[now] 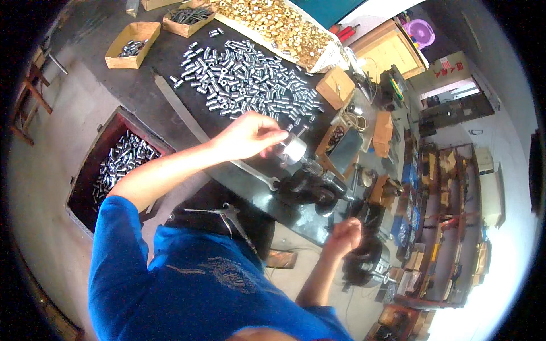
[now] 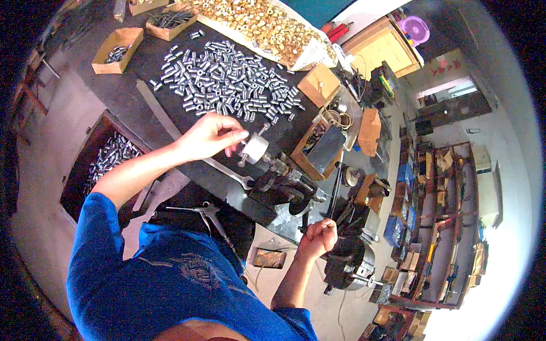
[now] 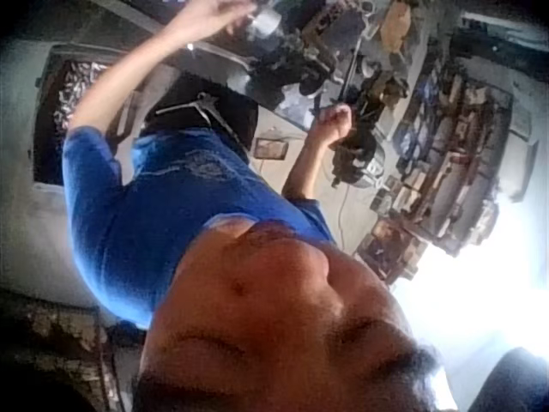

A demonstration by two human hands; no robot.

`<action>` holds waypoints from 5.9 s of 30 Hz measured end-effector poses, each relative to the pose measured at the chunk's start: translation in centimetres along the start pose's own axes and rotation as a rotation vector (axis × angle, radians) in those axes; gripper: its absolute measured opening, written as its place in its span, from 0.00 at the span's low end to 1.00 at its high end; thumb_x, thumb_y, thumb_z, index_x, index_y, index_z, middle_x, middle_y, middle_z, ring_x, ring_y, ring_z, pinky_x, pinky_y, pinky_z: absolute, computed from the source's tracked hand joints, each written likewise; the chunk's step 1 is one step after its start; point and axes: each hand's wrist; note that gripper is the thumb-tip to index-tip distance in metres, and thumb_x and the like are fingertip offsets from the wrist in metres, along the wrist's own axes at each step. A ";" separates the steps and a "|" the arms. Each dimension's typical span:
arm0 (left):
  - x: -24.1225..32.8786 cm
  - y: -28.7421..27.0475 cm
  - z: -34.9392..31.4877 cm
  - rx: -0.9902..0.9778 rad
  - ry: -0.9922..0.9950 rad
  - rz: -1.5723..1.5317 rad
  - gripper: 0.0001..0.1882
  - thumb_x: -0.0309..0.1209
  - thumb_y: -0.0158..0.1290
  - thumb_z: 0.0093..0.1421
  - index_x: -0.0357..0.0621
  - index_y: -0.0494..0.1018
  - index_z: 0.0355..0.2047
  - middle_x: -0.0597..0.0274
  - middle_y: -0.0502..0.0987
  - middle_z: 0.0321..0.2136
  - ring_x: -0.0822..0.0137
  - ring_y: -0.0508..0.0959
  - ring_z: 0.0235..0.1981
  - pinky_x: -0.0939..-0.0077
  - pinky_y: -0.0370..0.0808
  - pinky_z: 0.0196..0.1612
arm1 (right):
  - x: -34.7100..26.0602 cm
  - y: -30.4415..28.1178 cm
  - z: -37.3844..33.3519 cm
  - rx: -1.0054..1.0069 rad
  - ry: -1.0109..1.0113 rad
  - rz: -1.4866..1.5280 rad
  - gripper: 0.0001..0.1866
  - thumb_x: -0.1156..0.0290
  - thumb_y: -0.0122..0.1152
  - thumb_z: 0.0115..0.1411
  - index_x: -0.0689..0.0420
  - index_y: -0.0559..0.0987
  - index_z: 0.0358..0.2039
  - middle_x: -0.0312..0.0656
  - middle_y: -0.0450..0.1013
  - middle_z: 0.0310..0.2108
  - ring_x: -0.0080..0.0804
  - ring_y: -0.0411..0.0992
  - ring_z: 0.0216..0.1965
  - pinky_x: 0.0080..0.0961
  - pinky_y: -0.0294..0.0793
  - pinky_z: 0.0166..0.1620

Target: The person operates a manual press machine in a workshop, repeatedly picking up small metal components from a pile on the table, inserting them into the press, and pulling a lever to process them. The person works continuously, moving items from the table to the machine and then to a collection bin below.

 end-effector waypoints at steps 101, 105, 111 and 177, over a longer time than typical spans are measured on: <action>-8.7 2.6 8.7 -0.007 0.151 0.755 0.12 0.29 0.51 0.41 0.35 0.72 0.26 0.51 0.74 0.25 0.58 0.76 0.24 0.68 0.72 0.29 | 6.5 -1.8 2.1 0.196 0.074 0.084 0.10 0.65 0.48 0.56 0.59 0.70 0.26 0.30 0.60 0.16 0.15 0.51 0.13 0.13 0.46 0.14; -3.6 -1.7 3.6 0.011 -0.195 -0.083 0.08 0.20 0.48 0.49 0.35 0.73 0.31 0.65 0.73 0.25 0.74 0.73 0.25 0.81 0.70 0.28 | 6.0 -1.6 1.9 0.239 0.124 0.069 0.08 0.69 0.42 0.55 0.57 0.69 0.26 0.29 0.62 0.16 0.14 0.51 0.13 0.13 0.45 0.15; 0.9 -2.5 -0.8 -0.045 -0.035 -0.230 0.08 0.20 0.53 0.51 0.33 0.72 0.33 0.61 0.74 0.26 0.73 0.74 0.24 0.81 0.72 0.30 | 5.9 -1.5 2.2 0.134 0.131 0.143 0.08 0.69 0.42 0.56 0.56 0.69 0.26 0.28 0.59 0.15 0.13 0.52 0.13 0.13 0.45 0.14; 0.0 0.4 -0.5 0.054 -0.036 0.147 0.20 0.37 0.42 0.61 0.37 0.65 0.16 0.68 0.66 0.10 0.80 0.67 0.09 0.84 0.61 0.13 | 2.8 -0.4 0.4 0.241 0.100 0.011 0.10 0.69 0.42 0.54 0.57 0.68 0.19 0.29 0.53 0.11 0.15 0.47 0.11 0.15 0.42 0.11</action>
Point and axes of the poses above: each hand's wrist, its own z-axis towards the middle knuckle, its own y-axis out of the palm, x = y × z
